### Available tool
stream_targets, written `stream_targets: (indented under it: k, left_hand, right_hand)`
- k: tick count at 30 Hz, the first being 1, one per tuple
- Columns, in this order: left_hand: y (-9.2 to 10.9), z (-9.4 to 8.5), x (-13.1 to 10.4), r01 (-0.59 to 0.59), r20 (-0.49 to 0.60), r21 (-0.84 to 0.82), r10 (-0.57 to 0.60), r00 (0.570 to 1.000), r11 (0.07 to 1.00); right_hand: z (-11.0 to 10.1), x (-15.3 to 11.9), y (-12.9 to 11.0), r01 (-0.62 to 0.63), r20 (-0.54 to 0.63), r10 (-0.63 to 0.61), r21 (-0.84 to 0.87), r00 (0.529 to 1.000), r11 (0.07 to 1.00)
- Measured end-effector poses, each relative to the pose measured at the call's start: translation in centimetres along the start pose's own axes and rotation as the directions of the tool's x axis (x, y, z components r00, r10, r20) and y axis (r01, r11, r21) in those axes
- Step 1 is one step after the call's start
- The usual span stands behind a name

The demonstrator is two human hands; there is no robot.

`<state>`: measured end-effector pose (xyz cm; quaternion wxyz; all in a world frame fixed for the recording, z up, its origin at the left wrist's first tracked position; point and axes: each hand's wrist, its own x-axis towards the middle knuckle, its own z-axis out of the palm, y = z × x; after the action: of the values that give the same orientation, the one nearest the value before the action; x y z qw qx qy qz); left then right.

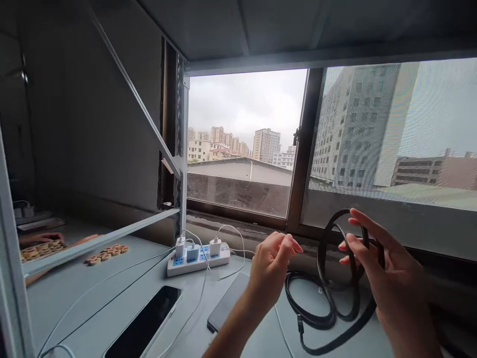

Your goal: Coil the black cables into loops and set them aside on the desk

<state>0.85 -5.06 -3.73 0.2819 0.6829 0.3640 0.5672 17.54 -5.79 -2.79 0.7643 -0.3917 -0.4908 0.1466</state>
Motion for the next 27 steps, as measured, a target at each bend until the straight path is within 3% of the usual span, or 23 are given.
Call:
stream_targets:
  k: [4, 9, 13, 15, 20, 27]
  left_hand:
    - [2.3, -0.7, 0.0, 0.012, 0.142, 0.063, -0.021, 0.99, 0.998]
    - [1.2, -1.2, 0.4, 0.082, 0.31, 0.07, -0.1, 0.945, 0.994]
    - [0.3, -1.2, 1.4, 0.145, 0.344, -0.03, -0.126, 0.93, 0.989]
    - [0.2, -1.2, 1.9, 0.179, 0.319, -0.154, -0.123, 0.94, 0.972]
    - [0.8, -1.2, 2.2, 0.159, 0.115, -0.388, -0.123, 0.986, 0.908]
    - [1.0, -1.1, 1.9, 0.041, -0.113, -0.582, -0.131, 0.985, 0.812]
  right_hand:
    - [0.6, -0.1, -0.4, 0.054, 0.138, -0.044, -0.066, 0.989, 0.996]
    - [0.3, 0.1, 0.8, 0.18, 0.291, -0.133, -0.141, 0.948, 0.973]
    - [0.0, 0.2, 1.2, 0.209, 0.289, -0.152, -0.177, 0.945, 0.962]
    - [-0.4, 0.2, 1.2, 0.209, 0.252, -0.152, -0.218, 0.956, 0.953]
    - [-1.9, 0.0, 1.0, 0.113, 0.182, -0.053, -0.34, 0.982, 0.934]
    - [-1.8, -0.1, 0.0, 0.016, 0.087, 0.01, -0.288, 0.996, 0.958]
